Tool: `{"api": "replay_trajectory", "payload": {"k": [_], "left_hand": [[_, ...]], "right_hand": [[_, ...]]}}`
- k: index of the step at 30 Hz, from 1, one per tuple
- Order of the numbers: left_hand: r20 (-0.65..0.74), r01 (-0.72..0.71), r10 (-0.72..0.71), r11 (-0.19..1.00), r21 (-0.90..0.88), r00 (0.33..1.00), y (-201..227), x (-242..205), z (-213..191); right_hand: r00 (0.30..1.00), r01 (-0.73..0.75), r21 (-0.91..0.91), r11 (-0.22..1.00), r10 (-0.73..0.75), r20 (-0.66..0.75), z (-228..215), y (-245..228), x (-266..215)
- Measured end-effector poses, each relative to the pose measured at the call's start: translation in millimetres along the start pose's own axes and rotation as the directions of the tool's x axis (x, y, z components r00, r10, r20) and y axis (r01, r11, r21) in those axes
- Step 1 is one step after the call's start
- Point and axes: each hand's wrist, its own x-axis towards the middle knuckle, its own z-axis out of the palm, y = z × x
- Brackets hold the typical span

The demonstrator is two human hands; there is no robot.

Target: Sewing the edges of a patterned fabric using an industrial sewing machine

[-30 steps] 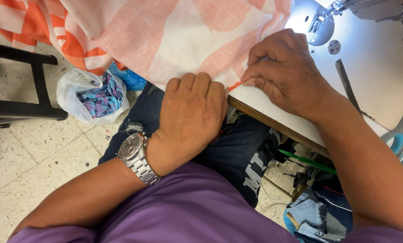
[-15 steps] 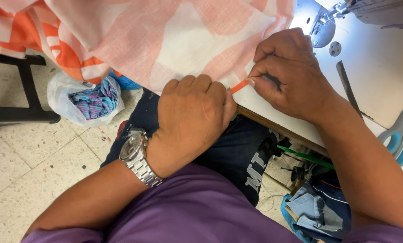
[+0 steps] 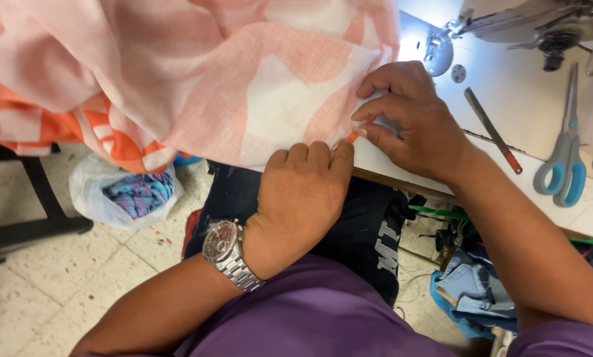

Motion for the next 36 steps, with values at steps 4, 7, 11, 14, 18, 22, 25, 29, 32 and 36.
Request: {"api": "replay_trajectory", "payload": {"k": [4,7,11,14,18,22,25,29,32,36], "left_hand": [[0.021,-0.052,0.052,0.999,-0.007,0.998,-5.6,2.4,-1.8],[0.014,-0.082,0.083,0.996,-0.037,0.996,-11.4,3.4,0.9],[0.134,-0.16,0.196,0.957,-0.242,0.971,-21.6,10.8,-4.0],[0.16,-0.211,0.254,0.945,-0.248,0.954,-27.6,12.8,-9.1],[0.123,-0.36,0.378,0.921,-0.149,0.917,-37.1,8.1,-6.8],[0.024,-0.501,0.507,0.858,-0.113,0.862,-49.2,8.9,-10.6],[0.008,-0.54,0.545,0.833,-0.122,0.838,-60.1,16.2,-8.8],[0.162,-0.476,0.545,0.816,-0.328,0.823,-67.2,38.1,-6.9],[0.423,-0.305,0.54,0.807,-0.505,0.728,-71.6,69.1,-3.2],[0.639,-0.244,0.611,0.784,-0.571,0.467,-70.8,122.7,-7.8]], "right_hand": [[0.987,0.017,-0.279,0.96,-0.061,-0.148,10.0,-26.6,-1.1],[0.965,-0.067,-0.399,0.914,-0.043,-0.259,30.5,-48.1,-6.3],[0.905,-0.199,-0.402,0.894,0.01,-0.425,58.0,-65.3,-13.4],[0.879,-0.274,-0.421,0.865,0.047,-0.474,64.5,-79.3,-15.4],[0.851,-0.358,-0.404,0.842,0.117,-0.511,67.7,-93.2,-15.9],[0.84,-0.363,-0.382,0.85,0.121,-0.529,65.5,-99.1,-15.8],[0.862,-0.353,-0.417,0.838,0.117,-0.493,65.1,-98.7,-15.3],[0.856,-0.361,-0.432,0.827,0.109,-0.506,69.9,-94.7,-14.7],[0.827,-0.396,-0.397,0.828,0.134,-0.546,77.5,-91.1,-16.3],[0.795,-0.411,-0.406,0.816,0.102,-0.598,86.3,-83.8,-14.3]]}}
